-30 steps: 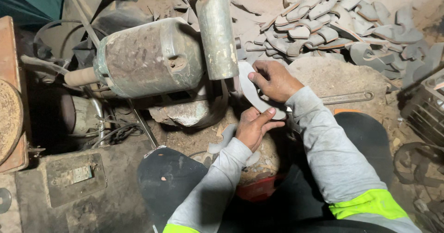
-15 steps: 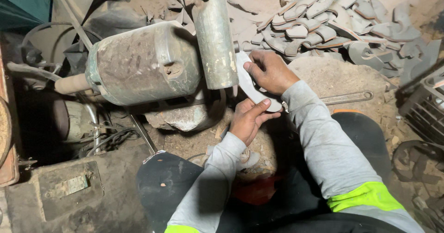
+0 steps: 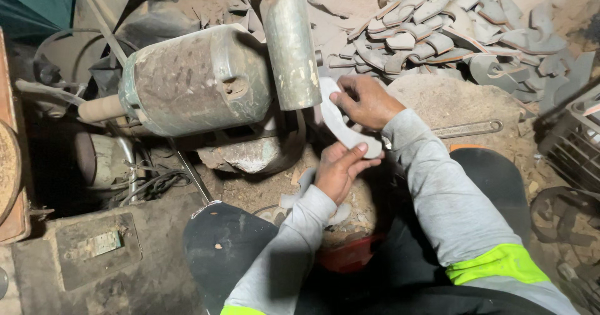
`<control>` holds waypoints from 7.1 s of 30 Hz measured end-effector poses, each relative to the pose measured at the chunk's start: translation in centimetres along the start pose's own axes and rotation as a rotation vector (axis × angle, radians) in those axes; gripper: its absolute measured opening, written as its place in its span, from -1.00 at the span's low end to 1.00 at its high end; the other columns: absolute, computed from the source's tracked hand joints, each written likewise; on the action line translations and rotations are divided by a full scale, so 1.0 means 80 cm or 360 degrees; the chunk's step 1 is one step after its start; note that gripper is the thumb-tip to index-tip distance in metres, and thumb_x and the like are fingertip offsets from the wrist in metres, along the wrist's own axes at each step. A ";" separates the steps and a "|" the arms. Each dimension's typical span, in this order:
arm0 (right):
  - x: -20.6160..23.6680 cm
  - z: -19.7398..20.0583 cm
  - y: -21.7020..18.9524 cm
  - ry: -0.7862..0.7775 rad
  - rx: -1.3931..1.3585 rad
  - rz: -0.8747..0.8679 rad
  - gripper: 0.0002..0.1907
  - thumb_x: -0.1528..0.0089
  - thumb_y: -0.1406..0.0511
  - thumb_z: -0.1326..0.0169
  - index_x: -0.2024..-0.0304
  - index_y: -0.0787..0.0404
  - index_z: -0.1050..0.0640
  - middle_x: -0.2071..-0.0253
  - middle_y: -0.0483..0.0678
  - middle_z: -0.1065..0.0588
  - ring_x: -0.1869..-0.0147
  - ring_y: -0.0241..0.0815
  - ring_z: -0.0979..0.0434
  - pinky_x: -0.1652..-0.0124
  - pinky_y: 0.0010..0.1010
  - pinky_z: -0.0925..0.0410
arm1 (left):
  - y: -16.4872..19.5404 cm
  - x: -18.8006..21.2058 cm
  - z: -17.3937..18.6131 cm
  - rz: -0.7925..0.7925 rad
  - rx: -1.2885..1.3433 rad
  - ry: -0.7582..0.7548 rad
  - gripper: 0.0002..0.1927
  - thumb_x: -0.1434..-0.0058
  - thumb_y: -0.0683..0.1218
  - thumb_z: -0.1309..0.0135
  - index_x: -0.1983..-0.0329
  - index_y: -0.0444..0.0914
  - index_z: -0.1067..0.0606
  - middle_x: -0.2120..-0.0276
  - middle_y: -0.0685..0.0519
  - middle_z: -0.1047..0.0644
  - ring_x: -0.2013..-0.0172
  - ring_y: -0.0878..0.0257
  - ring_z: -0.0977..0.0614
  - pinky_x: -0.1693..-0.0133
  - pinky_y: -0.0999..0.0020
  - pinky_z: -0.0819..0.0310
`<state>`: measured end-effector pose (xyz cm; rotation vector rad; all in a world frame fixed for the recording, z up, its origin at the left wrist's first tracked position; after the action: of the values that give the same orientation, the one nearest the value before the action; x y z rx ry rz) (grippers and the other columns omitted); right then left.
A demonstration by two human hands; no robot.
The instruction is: The person repeatedly presses curved shoe sole pieces against a rotating grinding wheel to smooth their edges. They handle each piece one at a time, rotating it to grind different edges, then set it aside and pick up another.
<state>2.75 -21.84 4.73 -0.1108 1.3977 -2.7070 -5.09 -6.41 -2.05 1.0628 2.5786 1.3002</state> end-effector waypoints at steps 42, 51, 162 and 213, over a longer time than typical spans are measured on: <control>0.046 0.042 0.023 -0.0229 0.0076 0.0149 -0.36 -0.20 0.06 -0.25 -0.15 0.33 -0.41 -0.03 0.24 -0.53 -0.08 0.05 -0.57 -0.07 -0.19 -0.40 | 0.012 0.050 -0.002 -0.0544 -0.1873 0.0587 -0.82 -0.19 -0.12 -0.17 0.22 -0.33 -0.61 0.36 -0.10 -0.59 0.37 0.12 -0.60 0.27 0.23 -0.50; 0.064 0.013 0.008 -0.0927 0.0107 0.0147 -0.51 -0.19 0.10 -0.20 -0.07 0.23 -0.52 0.08 0.07 -0.61 0.02 -0.10 -0.59 -0.01 -0.28 -0.40 | 0.055 0.043 -0.008 -0.0616 -0.1663 0.0589 -0.80 -0.19 -0.08 -0.19 0.24 -0.32 -0.62 0.47 0.00 -0.59 0.47 0.22 -0.55 0.35 0.25 -0.47; 0.025 0.018 0.001 0.0104 0.0880 0.0166 -0.64 -0.39 0.11 0.09 0.24 0.23 -0.58 0.25 0.16 -0.57 0.00 0.27 -0.47 -0.10 0.21 -0.16 | -0.040 -0.133 -0.093 -0.0305 -0.0188 -0.0137 -0.51 -0.54 0.03 0.14 -0.44 -0.24 -0.17 -0.16 -0.15 -0.54 -0.06 0.12 -0.60 -0.04 0.26 -0.48; -0.044 -0.027 0.019 0.0627 -0.0137 0.0152 -0.76 -0.28 0.29 -0.14 0.20 0.38 -0.46 0.36 0.16 -0.53 0.28 0.06 -0.55 0.21 -0.19 -0.40 | 0.009 -0.075 0.037 -0.0121 0.0226 0.0258 -0.94 -0.35 -0.18 0.05 0.25 -0.15 -0.42 0.29 0.17 -0.47 0.30 0.38 -0.46 0.17 0.34 -0.44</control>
<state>6.08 -20.54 2.15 0.4960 1.5647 -2.6869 0.91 -7.72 -4.82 0.9035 2.8375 1.2508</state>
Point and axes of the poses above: each hand's wrist, its own x-axis away from the middle knuckle, its own z-axis out of the back of the hand, y = z × x, the point moved 1 cm from there along -x, towards the middle knuckle
